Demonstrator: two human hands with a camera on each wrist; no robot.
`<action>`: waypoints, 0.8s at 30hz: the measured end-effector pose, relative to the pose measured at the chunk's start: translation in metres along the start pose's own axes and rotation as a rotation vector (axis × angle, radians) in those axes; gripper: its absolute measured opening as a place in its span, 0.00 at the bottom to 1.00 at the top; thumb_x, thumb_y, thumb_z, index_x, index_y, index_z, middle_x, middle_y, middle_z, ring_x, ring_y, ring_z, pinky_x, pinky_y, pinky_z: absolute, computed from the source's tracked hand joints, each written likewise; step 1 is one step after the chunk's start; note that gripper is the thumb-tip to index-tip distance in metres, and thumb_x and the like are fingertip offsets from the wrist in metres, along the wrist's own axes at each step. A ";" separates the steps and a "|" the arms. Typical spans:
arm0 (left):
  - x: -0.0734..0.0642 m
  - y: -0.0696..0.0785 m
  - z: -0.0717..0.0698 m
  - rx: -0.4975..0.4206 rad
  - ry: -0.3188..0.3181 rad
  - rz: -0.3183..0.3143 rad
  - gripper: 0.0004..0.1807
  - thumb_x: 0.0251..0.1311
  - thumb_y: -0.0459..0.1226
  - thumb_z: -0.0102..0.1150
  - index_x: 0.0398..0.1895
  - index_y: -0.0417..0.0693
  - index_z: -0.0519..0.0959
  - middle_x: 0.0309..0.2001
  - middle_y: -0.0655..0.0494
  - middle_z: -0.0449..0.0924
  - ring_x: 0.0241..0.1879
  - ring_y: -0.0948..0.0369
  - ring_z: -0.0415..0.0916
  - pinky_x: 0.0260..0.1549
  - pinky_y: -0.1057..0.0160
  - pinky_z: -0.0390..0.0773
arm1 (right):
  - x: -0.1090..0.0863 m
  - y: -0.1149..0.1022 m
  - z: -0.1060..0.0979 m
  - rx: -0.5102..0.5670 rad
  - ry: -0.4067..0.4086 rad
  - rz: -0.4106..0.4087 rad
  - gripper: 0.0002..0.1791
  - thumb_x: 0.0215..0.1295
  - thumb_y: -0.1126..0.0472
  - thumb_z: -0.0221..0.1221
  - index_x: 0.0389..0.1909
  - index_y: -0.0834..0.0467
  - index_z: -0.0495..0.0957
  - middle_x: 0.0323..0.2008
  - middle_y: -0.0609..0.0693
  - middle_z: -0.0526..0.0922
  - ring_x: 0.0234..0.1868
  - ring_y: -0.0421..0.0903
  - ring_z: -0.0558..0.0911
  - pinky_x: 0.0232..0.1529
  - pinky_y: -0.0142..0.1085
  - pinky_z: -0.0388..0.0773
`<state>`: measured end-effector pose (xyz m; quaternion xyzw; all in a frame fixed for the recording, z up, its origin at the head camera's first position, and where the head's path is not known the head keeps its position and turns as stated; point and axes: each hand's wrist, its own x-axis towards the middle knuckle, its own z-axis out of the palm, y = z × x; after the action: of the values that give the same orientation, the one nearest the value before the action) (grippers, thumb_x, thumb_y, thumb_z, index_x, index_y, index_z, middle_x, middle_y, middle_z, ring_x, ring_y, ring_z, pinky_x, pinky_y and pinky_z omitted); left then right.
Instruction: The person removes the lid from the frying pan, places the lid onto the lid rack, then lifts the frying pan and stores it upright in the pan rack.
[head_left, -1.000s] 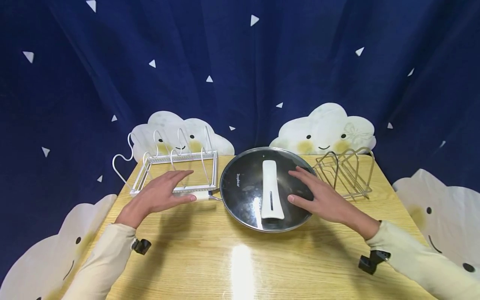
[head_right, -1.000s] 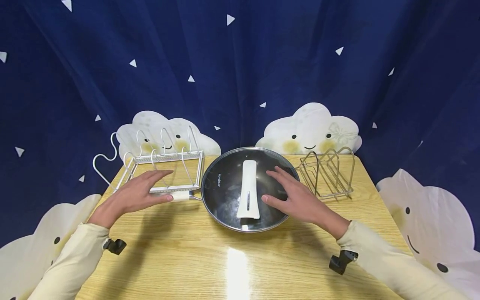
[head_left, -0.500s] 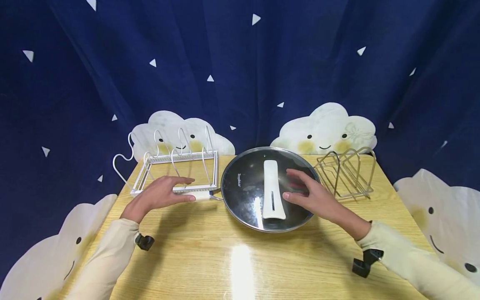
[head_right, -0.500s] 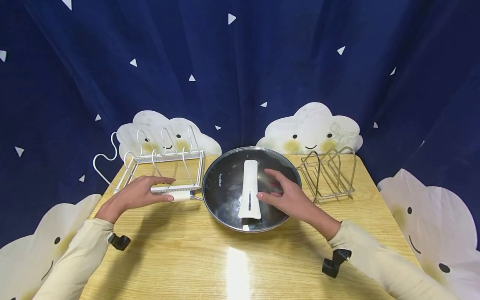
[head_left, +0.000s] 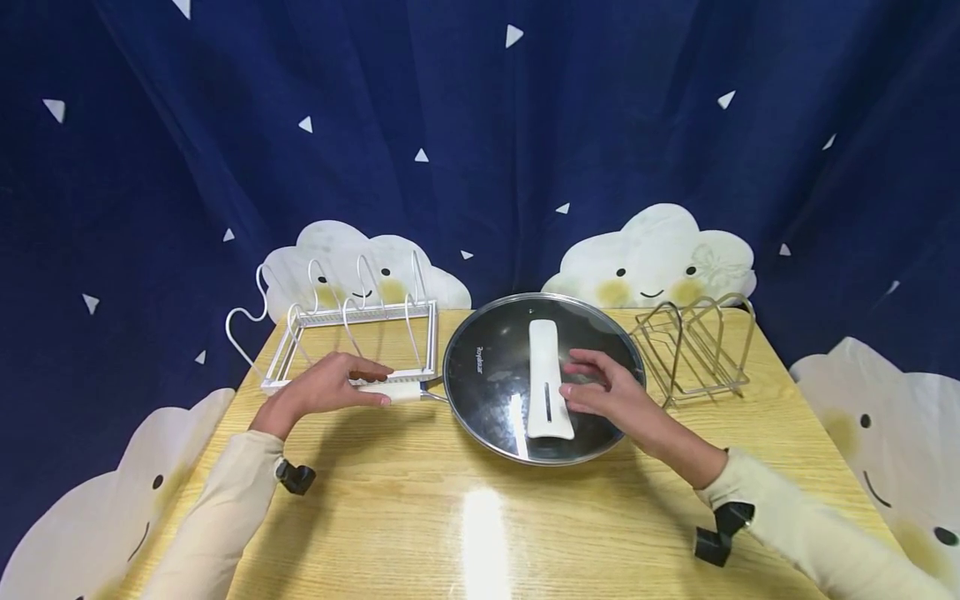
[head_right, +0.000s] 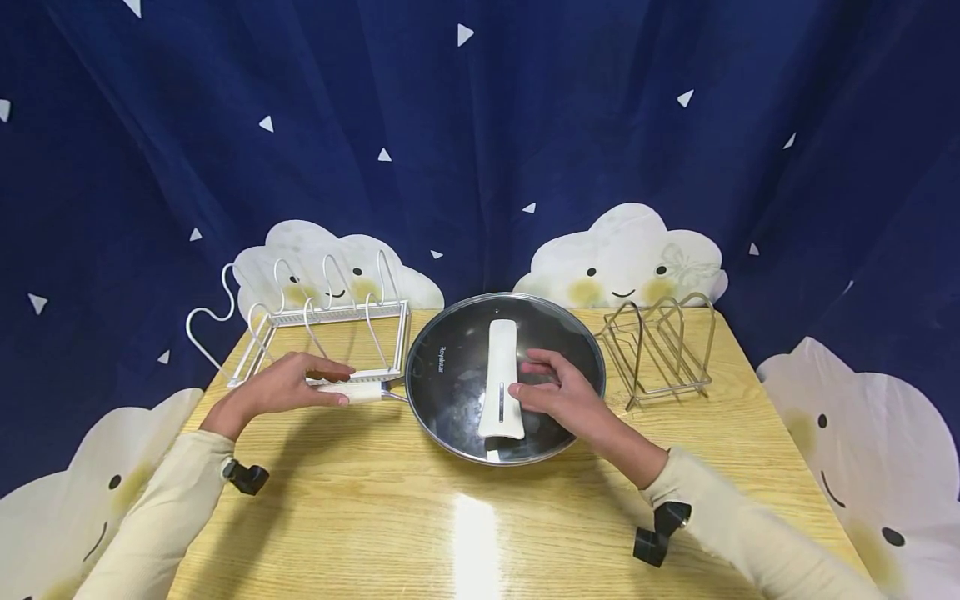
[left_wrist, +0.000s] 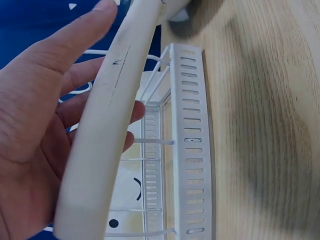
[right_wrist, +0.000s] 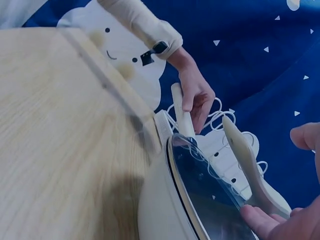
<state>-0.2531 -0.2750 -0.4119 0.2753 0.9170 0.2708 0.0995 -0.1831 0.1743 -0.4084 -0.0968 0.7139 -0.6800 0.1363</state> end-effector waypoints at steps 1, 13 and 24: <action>0.000 -0.001 0.001 -0.008 -0.002 0.001 0.30 0.57 0.53 0.74 0.57 0.45 0.85 0.55 0.50 0.86 0.52 0.56 0.84 0.52 0.53 0.82 | 0.000 0.000 0.002 0.014 0.007 0.012 0.42 0.70 0.62 0.63 0.76 0.69 0.51 0.71 0.70 0.62 0.56 0.44 0.79 0.56 0.39 0.82; 0.001 -0.006 0.004 -0.044 -0.036 0.004 0.21 0.58 0.49 0.74 0.50 0.48 0.89 0.39 0.60 0.88 0.33 0.65 0.74 0.34 0.66 0.77 | 0.000 0.004 0.016 0.147 0.051 0.131 0.42 0.70 0.61 0.61 0.76 0.69 0.49 0.61 0.65 0.73 0.48 0.44 0.84 0.49 0.38 0.84; 0.001 -0.006 0.004 -0.048 -0.029 0.002 0.22 0.57 0.49 0.75 0.50 0.47 0.88 0.41 0.58 0.88 0.33 0.65 0.75 0.33 0.66 0.76 | 0.005 0.011 0.031 0.271 0.021 0.183 0.38 0.73 0.61 0.59 0.72 0.74 0.51 0.48 0.58 0.82 0.43 0.46 0.87 0.46 0.39 0.85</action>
<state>-0.2552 -0.2770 -0.4188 0.2776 0.9084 0.2888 0.1194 -0.1775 0.1438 -0.4211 -0.0053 0.6227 -0.7559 0.2020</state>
